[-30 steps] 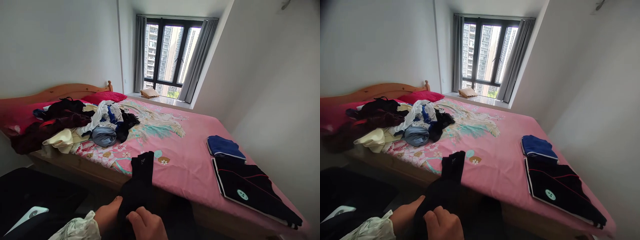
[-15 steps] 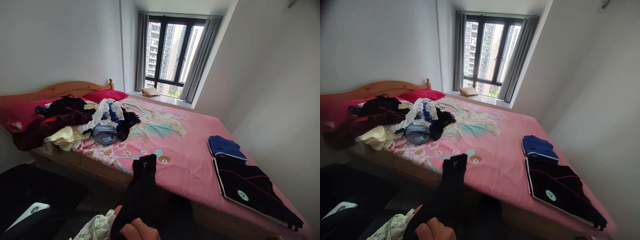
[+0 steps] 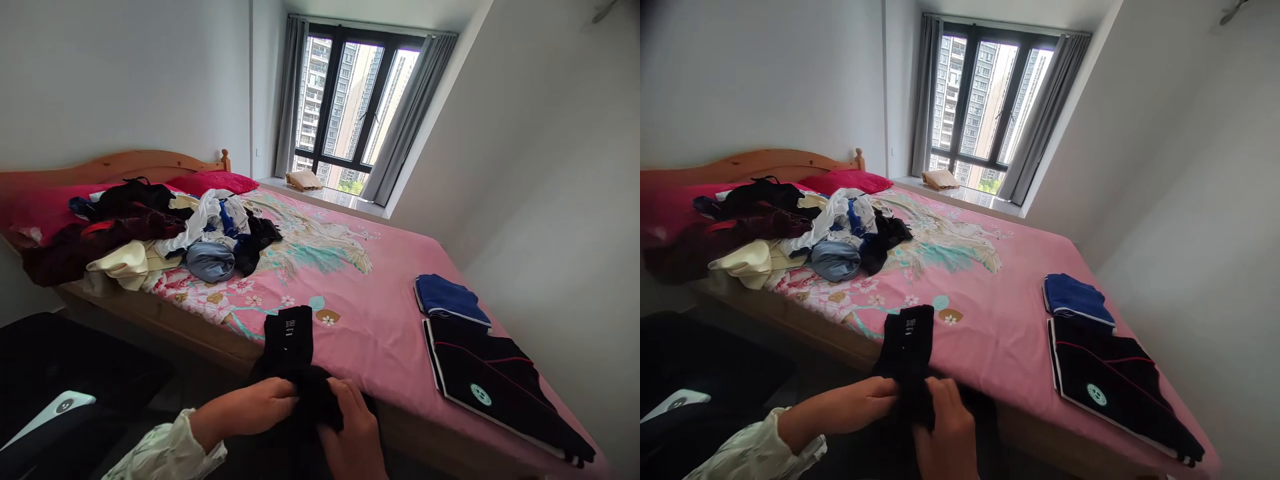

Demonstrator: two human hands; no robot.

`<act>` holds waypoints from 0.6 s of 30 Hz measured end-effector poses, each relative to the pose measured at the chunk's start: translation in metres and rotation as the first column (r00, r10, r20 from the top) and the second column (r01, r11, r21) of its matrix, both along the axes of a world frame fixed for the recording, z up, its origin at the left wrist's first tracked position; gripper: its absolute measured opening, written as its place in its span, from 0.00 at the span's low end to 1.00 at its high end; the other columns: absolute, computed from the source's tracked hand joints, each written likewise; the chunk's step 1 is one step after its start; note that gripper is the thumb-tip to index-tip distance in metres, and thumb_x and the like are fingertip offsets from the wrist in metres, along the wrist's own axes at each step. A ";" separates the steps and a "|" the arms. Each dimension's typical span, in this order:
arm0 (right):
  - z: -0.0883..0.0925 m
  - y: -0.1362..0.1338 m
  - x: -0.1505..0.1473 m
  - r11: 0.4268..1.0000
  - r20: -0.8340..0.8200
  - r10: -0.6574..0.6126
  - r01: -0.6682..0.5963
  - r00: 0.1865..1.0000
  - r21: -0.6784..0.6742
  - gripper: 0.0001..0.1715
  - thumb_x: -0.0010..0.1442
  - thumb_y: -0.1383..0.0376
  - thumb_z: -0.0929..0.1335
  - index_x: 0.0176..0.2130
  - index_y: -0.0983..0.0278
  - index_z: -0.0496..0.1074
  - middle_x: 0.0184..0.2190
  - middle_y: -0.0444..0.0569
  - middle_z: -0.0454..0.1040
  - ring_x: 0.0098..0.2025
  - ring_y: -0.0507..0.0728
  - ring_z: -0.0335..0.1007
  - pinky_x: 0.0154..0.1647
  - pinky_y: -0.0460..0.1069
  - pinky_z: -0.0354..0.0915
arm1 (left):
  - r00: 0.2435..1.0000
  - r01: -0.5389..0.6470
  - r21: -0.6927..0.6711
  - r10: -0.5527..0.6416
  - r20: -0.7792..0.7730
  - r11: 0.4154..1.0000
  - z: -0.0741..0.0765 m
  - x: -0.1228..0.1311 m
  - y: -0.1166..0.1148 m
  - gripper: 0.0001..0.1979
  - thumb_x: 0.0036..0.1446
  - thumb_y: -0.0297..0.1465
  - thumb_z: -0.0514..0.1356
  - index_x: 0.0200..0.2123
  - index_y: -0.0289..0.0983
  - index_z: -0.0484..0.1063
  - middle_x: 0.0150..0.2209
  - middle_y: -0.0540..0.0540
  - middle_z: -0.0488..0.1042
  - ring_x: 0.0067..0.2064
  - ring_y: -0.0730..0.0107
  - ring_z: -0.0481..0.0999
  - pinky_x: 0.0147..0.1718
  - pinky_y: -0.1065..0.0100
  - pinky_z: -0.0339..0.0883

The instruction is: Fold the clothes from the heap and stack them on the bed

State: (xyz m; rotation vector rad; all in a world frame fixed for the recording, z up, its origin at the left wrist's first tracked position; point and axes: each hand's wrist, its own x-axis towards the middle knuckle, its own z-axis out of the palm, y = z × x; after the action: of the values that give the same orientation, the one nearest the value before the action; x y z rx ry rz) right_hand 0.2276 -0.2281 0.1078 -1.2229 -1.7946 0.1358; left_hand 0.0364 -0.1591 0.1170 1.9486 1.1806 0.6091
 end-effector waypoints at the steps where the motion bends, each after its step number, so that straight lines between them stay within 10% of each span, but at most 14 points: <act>1: 0.001 0.001 0.004 1.000 -0.036 -0.022 0.021 0.999 -0.017 0.32 0.42 0.77 0.61 0.47 0.60 0.65 0.37 0.47 0.73 0.38 0.56 0.72 0.37 0.47 0.69 | 0.994 0.106 -0.075 -0.104 0.027 0.992 0.012 -0.004 -0.002 0.16 0.56 0.40 0.55 0.28 0.36 0.78 0.24 0.53 0.75 0.26 0.73 0.70 0.25 0.75 0.65; 5: 0.004 -0.001 0.010 0.984 -0.235 -0.110 0.072 0.966 -0.165 0.25 0.43 0.75 0.63 0.43 0.59 0.68 0.36 0.44 0.74 0.38 0.54 0.71 0.39 0.46 0.67 | 0.993 0.029 -0.030 -0.025 0.115 0.999 0.038 -0.016 -0.013 0.14 0.59 0.37 0.54 0.37 0.37 0.76 0.36 0.49 0.78 0.38 0.68 0.75 0.39 0.72 0.66; 18: 0.020 -0.012 0.006 0.942 -0.451 -0.179 0.020 0.875 -0.336 0.11 0.48 0.66 0.69 0.35 0.60 0.71 0.29 0.40 0.72 0.30 0.52 0.66 0.30 0.43 0.64 | 0.967 0.147 0.201 -0.183 0.176 0.969 0.023 0.013 -0.020 0.15 0.64 0.32 0.48 0.46 0.38 0.71 0.47 0.43 0.70 0.48 0.69 0.71 0.50 0.69 0.64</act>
State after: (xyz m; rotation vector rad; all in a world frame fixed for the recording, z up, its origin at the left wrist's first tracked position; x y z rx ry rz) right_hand 0.2334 -0.2404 0.1281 -1.3647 -1.3015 0.6384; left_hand 0.0492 -0.1788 0.1402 2.0660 0.8560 0.8234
